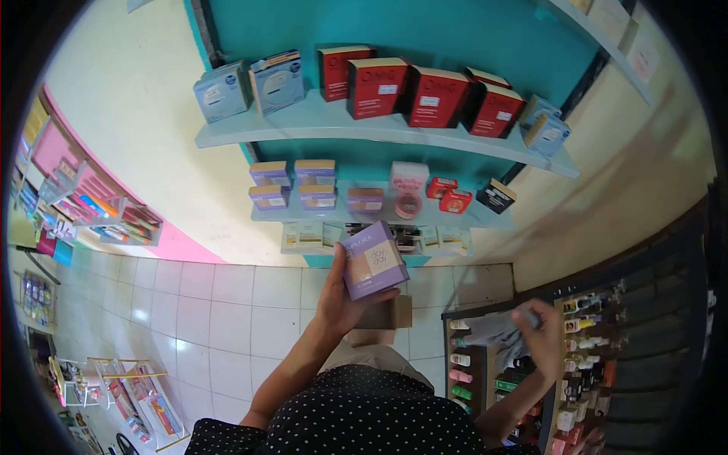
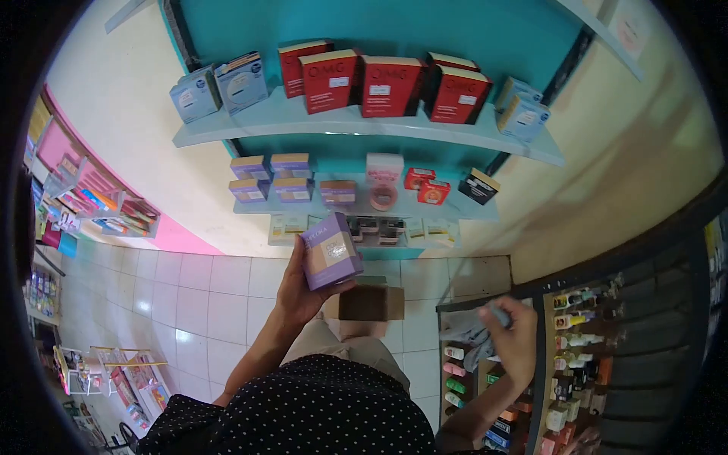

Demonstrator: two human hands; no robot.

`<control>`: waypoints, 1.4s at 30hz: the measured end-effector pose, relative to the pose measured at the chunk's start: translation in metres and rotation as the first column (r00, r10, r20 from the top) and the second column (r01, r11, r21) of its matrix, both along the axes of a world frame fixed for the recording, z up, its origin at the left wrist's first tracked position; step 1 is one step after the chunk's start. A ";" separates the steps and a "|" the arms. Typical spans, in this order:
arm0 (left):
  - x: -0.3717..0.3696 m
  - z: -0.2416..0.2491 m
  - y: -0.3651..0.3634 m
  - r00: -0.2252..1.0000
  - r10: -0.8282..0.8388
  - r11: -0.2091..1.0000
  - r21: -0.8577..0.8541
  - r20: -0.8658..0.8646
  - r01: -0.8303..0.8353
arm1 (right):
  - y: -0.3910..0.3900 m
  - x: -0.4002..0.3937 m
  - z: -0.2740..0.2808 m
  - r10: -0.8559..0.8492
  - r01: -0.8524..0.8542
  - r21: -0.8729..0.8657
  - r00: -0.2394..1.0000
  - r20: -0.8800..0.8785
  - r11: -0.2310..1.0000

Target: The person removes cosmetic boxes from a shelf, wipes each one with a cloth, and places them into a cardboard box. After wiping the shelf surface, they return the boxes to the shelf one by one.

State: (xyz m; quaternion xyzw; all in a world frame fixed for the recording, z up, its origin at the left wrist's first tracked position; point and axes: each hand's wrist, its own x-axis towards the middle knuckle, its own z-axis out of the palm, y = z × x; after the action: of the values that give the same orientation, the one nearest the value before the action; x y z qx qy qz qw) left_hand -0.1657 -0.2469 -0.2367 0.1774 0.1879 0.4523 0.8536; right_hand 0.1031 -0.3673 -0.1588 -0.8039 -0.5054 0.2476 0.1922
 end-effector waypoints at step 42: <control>0.053 0.007 -0.047 0.851 0.214 0.717 0.669 -0.479 0.196 | 0.036 -0.070 -0.049 0.300 0.406 0.625 0.621 -0.724 0.667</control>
State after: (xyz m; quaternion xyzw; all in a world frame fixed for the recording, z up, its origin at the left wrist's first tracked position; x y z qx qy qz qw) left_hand -0.1125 -0.2935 -0.2297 0.6007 0.2299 0.4271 0.6355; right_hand 0.0335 -0.3310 -0.2080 -0.4766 -0.3968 0.3360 0.7089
